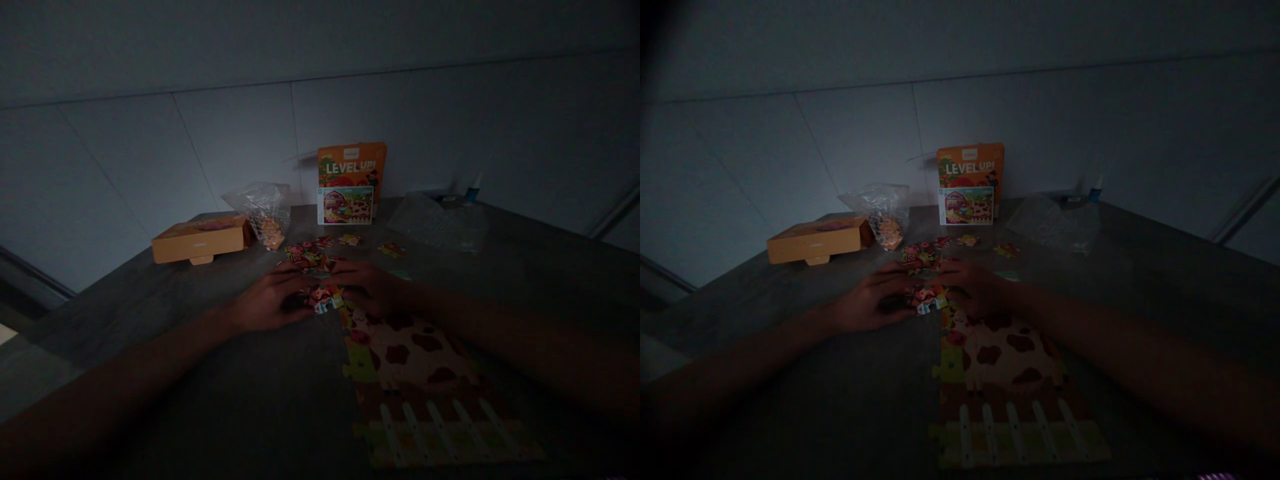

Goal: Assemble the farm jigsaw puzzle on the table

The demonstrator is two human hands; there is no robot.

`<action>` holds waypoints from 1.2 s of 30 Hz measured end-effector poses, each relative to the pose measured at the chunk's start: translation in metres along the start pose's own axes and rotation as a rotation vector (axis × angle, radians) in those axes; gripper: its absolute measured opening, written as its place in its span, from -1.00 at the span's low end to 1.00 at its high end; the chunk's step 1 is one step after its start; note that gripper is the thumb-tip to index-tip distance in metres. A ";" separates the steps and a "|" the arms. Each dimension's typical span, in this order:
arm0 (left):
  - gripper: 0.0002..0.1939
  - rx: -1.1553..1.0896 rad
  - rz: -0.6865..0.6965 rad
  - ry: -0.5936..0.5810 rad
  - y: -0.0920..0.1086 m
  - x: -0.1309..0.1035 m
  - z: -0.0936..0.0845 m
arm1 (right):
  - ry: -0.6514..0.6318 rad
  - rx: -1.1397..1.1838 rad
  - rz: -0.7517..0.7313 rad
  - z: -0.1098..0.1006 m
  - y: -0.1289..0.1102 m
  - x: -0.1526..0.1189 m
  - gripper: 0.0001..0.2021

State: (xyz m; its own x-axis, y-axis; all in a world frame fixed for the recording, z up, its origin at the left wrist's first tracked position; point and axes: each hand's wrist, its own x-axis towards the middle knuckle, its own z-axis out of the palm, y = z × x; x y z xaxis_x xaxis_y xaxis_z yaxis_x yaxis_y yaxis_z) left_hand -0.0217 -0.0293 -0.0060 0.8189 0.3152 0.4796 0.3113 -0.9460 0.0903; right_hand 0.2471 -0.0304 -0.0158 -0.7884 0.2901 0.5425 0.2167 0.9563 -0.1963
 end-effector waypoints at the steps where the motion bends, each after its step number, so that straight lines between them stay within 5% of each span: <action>1: -0.65 -0.017 -0.018 -0.007 0.001 0.000 0.001 | 0.001 -0.001 -0.001 0.000 0.000 0.000 -0.64; 6: -0.77 -0.097 -0.036 -0.016 0.001 0.003 0.001 | 0.054 -0.046 0.030 0.001 0.001 -0.002 -0.60; 14: -0.67 -0.252 -0.170 -0.084 -0.005 -0.001 -0.002 | 0.097 -0.061 0.069 0.005 0.005 -0.003 -0.64; 22: -0.73 -0.213 -0.036 -0.138 -0.005 0.002 -0.004 | 0.091 -0.099 0.066 0.005 0.003 -0.001 -0.73; 36: -0.76 -0.253 0.009 -0.159 -0.001 0.003 -0.006 | 0.093 -0.098 0.061 0.005 0.003 0.000 -0.74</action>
State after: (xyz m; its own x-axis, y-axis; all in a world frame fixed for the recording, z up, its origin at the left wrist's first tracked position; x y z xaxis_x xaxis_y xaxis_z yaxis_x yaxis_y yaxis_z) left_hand -0.0226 -0.0274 0.0009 0.8925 0.2955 0.3407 0.1898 -0.9314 0.3106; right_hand 0.2449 -0.0273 -0.0210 -0.7163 0.3453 0.6064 0.3209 0.9346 -0.1532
